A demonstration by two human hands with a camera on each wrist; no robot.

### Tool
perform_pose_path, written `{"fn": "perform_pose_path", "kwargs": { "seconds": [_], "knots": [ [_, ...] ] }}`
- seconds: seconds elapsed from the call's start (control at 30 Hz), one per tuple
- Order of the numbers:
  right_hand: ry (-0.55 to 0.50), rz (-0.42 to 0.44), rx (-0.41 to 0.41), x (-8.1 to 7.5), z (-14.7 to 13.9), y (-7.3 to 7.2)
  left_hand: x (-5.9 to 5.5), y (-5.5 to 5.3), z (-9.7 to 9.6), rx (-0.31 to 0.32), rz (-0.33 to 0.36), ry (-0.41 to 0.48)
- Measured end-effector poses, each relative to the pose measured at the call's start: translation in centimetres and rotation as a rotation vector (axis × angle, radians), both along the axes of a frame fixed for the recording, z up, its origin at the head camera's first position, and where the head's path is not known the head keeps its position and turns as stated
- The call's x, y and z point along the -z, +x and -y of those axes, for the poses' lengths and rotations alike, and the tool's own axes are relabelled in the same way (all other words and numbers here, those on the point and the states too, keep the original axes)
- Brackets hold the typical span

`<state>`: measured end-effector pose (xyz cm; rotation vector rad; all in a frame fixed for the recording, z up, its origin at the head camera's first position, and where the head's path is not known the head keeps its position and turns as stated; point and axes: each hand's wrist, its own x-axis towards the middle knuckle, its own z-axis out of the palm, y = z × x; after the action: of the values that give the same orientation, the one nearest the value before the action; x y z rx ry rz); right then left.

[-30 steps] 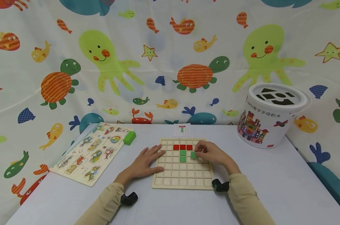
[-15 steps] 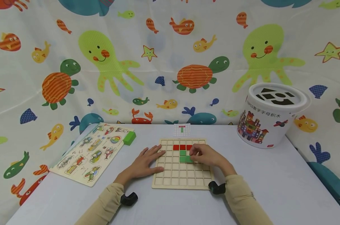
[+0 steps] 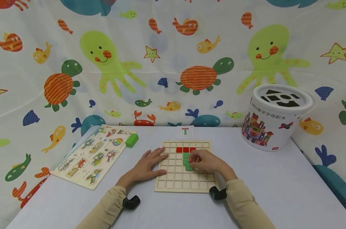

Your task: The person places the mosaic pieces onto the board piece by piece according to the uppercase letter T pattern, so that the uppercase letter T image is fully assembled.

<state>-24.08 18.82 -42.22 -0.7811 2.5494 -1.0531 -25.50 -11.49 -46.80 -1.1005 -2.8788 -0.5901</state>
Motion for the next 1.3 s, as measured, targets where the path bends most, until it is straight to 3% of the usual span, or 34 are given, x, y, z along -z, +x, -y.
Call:
{"fn": "perform_pose_path", "kwargs": {
  "seconds": [0.2,0.57,0.73,0.97,1.3],
  "knots": [
    [0.024,-0.011,-0.012,-0.2,0.2,0.3,-0.3,-0.1,0.1,0.068,0.008,0.002],
    [0.075,-0.037,-0.017,-0.2,1.3,0.7,-3.2,1.5,0.7,0.169,0.260,-0.104],
    [0.093,-0.048,-0.008,-0.3,1.5,0.8,-3.3,2.0,0.4,0.173,0.256,-0.168],
    [0.114,-0.085,0.016,-0.3,1.4,0.9,-3.0,2.2,-0.1,0.159,0.251,-0.149],
    [0.094,-0.070,0.026,-0.1,1.1,0.6,-2.8,2.1,-0.2,0.145,0.259,-0.141]
  ]
}}
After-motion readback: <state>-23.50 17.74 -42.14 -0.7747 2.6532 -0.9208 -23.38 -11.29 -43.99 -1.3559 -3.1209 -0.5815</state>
